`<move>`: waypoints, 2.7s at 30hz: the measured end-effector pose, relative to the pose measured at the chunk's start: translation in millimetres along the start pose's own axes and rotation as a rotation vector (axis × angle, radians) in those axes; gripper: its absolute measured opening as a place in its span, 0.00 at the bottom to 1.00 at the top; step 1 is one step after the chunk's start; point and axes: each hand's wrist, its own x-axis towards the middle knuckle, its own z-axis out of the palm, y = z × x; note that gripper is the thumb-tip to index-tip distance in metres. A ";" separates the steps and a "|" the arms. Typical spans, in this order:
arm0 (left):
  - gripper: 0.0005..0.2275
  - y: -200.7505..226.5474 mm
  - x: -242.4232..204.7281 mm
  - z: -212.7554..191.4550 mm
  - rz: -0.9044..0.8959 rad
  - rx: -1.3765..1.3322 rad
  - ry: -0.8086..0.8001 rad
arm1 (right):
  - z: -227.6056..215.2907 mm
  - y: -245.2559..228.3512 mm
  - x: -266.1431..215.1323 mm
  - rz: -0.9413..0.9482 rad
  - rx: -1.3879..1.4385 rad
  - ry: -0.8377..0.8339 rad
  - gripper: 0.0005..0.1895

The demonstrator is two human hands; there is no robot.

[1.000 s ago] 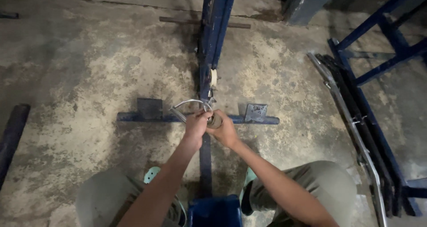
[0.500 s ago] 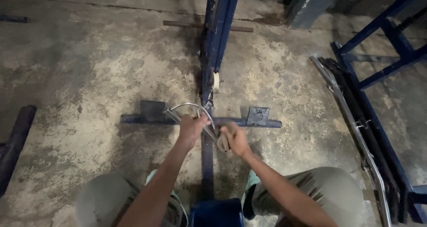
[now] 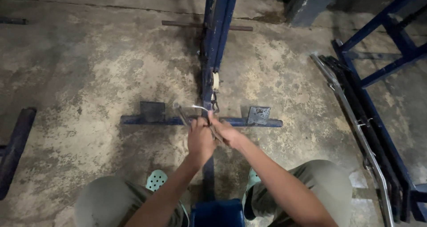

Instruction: The person scrubs a blue metal frame and a silver metal handle with a brown cloth. They wipe various parts of the blue frame, including the base and vertical supports, and then move to clean a separate silver handle and another section of the blue frame.

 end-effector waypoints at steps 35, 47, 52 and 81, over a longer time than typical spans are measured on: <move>0.15 -39.9 10.8 19.4 -0.228 -0.049 -0.009 | 7.4 17.4 36.3 -0.020 -0.091 0.163 0.46; 0.10 -76.6 40.2 50.0 -0.451 -0.884 0.028 | -49.0 52.7 58.4 -0.080 -0.041 0.295 0.51; 0.08 -58.2 37.0 29.0 -0.504 -1.083 -0.019 | -48.4 141.3 117.4 -0.040 -0.419 0.243 0.45; 0.23 -25.7 35.2 62.5 -0.712 -1.403 0.060 | -72.5 173.8 184.1 -0.622 -0.527 0.059 0.09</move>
